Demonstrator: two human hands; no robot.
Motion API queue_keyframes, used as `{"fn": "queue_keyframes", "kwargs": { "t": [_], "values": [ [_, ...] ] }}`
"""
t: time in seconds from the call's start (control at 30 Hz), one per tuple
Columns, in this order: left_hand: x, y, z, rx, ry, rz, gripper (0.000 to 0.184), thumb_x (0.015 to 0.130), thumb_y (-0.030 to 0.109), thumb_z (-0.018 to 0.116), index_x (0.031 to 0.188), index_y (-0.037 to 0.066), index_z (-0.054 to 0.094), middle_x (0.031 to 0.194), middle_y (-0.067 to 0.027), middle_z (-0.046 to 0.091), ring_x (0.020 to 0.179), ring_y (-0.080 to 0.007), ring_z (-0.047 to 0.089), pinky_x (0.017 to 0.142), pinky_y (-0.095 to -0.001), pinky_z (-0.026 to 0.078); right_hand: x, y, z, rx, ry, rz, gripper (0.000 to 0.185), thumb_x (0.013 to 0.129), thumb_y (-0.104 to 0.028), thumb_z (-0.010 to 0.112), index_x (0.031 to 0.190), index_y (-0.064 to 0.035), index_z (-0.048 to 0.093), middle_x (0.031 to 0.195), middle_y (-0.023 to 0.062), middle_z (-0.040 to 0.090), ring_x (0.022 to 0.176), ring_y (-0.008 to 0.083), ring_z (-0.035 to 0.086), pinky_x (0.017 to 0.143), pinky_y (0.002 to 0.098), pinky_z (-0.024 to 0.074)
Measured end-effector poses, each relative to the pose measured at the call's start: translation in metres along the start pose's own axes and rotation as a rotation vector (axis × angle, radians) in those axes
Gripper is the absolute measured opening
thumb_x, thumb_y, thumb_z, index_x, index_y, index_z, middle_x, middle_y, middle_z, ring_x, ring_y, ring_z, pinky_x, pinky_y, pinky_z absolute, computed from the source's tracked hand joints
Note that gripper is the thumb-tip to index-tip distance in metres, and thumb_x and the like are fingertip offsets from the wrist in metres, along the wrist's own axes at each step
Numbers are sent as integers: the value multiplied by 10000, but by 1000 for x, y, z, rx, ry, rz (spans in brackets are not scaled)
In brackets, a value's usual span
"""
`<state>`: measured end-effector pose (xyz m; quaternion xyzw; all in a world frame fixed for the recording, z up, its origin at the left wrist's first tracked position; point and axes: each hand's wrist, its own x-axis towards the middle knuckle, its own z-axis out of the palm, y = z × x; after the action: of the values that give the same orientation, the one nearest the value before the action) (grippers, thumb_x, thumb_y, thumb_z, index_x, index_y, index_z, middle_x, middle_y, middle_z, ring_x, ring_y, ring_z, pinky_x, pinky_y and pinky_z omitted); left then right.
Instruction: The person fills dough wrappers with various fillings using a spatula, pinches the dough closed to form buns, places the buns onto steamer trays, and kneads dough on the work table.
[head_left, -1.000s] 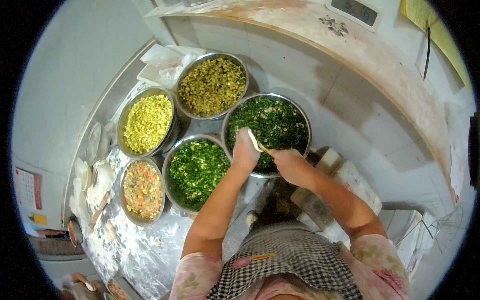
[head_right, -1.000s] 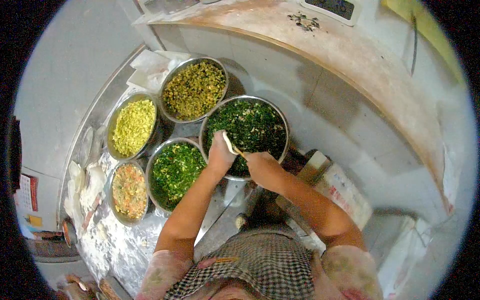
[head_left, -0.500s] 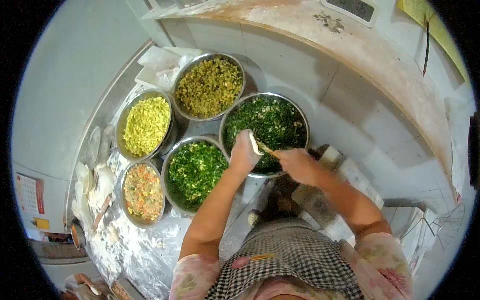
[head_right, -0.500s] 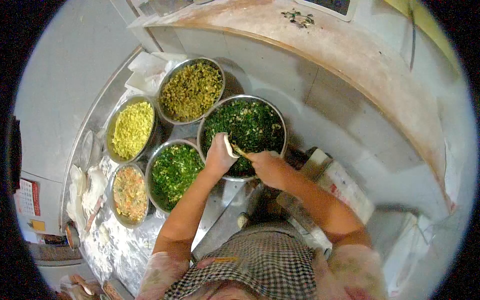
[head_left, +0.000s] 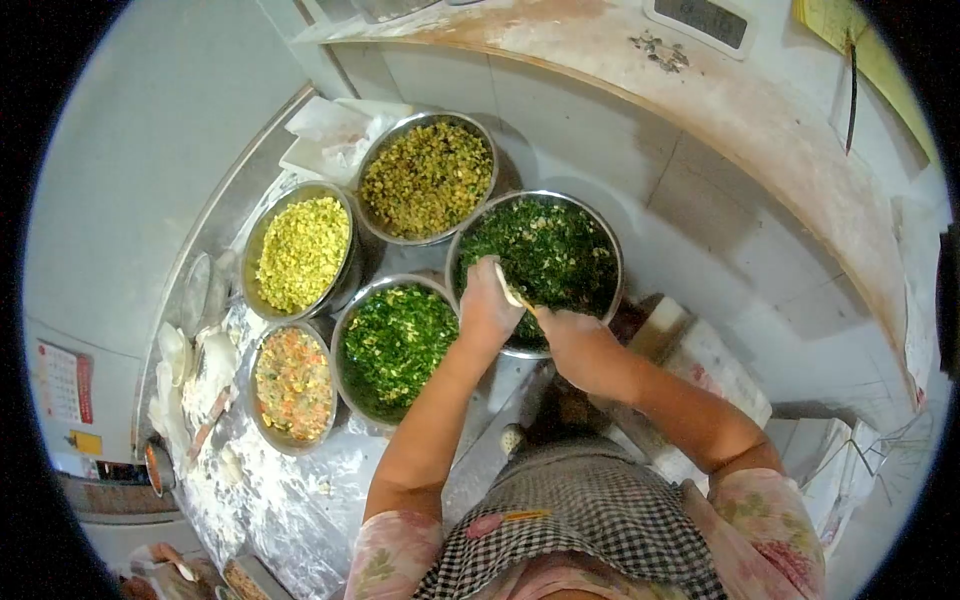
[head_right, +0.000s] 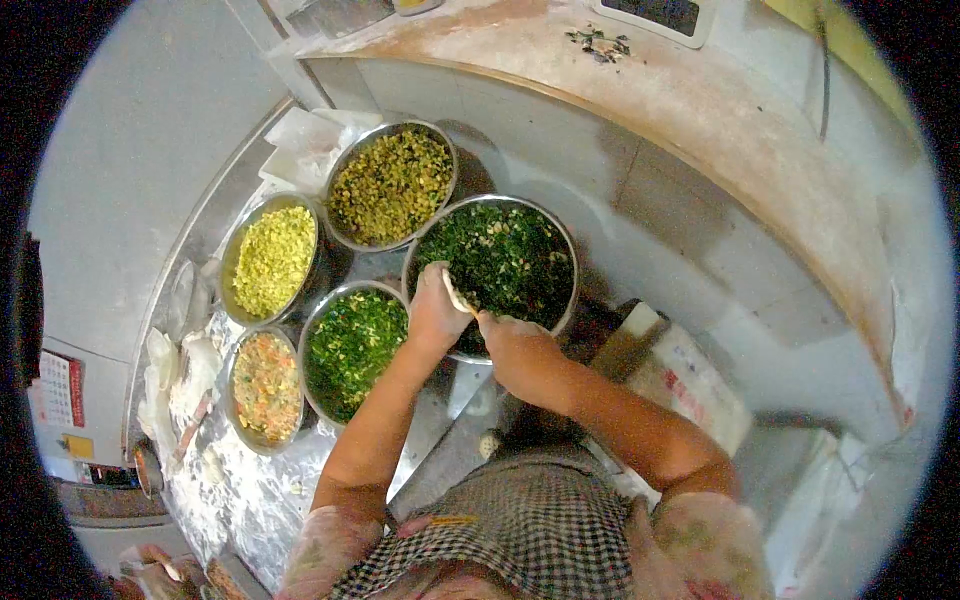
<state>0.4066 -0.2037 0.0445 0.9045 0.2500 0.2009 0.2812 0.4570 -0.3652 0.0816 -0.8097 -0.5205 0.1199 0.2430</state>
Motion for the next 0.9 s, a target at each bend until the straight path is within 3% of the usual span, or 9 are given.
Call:
{"fn": "queue_keyframes", "kwargs": {
  "t": [0.2,0.23,0.37,0.47,0.5,0.6,0.73,0.8,0.9],
  "values": [
    [3,-12,-14,-322,121,86,598,593,103,770,1098,34,457,1023,-164,516,905,-306,553,799,-363,454,7,7,-62,-235,-138,-49,323,834,-110,455,1143,-99,548,875,172,614,805,345,611,688,454,486],
    [7,-19,-10,-489,112,90,584,609,81,783,1091,41,455,996,-106,514,884,-213,544,788,-312,455,8,16,-72,-182,-67,-49,293,828,-120,480,1104,-97,574,860,163,621,797,325,615,683,433,490],
    [4,-21,-13,-743,39,7,519,662,30,757,1082,66,453,972,-49,489,881,-121,505,770,-245,453,6,9,-81,325,268,64,222,813,-126,528,1006,-60,614,821,154,635,768,275,624,666,385,487],
    [2,-16,-10,-1002,-23,-129,514,674,36,753,1090,74,453,997,-53,484,884,-125,507,765,-248,455,5,10,-63,685,45,277,216,813,-106,530,1007,-37,596,831,174,630,756,303,619,677,401,476],
    [2,-15,-12,-1019,-26,-161,506,683,29,742,1095,74,452,1005,-56,484,890,-131,513,775,-255,459,3,37,-34,576,72,149,205,828,-113,520,997,-17,585,798,166,620,715,284,611,659,401,464],
    [-1,-8,-20,-1162,-53,-275,505,707,9,710,1130,74,442,1033,-68,490,917,-153,528,809,-281,471,-2,58,-6,101,234,303,247,819,-111,541,1044,-13,567,767,140,608,691,240,597,636,372,458],
    [-14,13,-23,-1522,-80,-381,587,719,-17,679,1228,76,403,1076,-82,502,974,-188,533,858,-320,476,11,23,-11,901,142,441,396,820,-86,586,1194,16,501,710,29,548,581,122,511,523,269,421],
    [-17,17,-18,-1604,-120,-375,664,714,-12,685,1293,81,372,1106,-87,506,1006,-199,520,878,-323,464,19,8,-2,1354,153,444,395,825,-79,594,1184,53,497,675,-25,472,482,25,376,387,193,281],
    [-22,21,-19,-1653,-235,-310,709,668,28,732,1289,57,393,1116,-60,531,995,-185,543,878,-305,457,26,-2,-3,1505,169,376,365,818,-76,601,1157,35,522,691,-17,478,488,30,378,392,194,286]
  ]
}}
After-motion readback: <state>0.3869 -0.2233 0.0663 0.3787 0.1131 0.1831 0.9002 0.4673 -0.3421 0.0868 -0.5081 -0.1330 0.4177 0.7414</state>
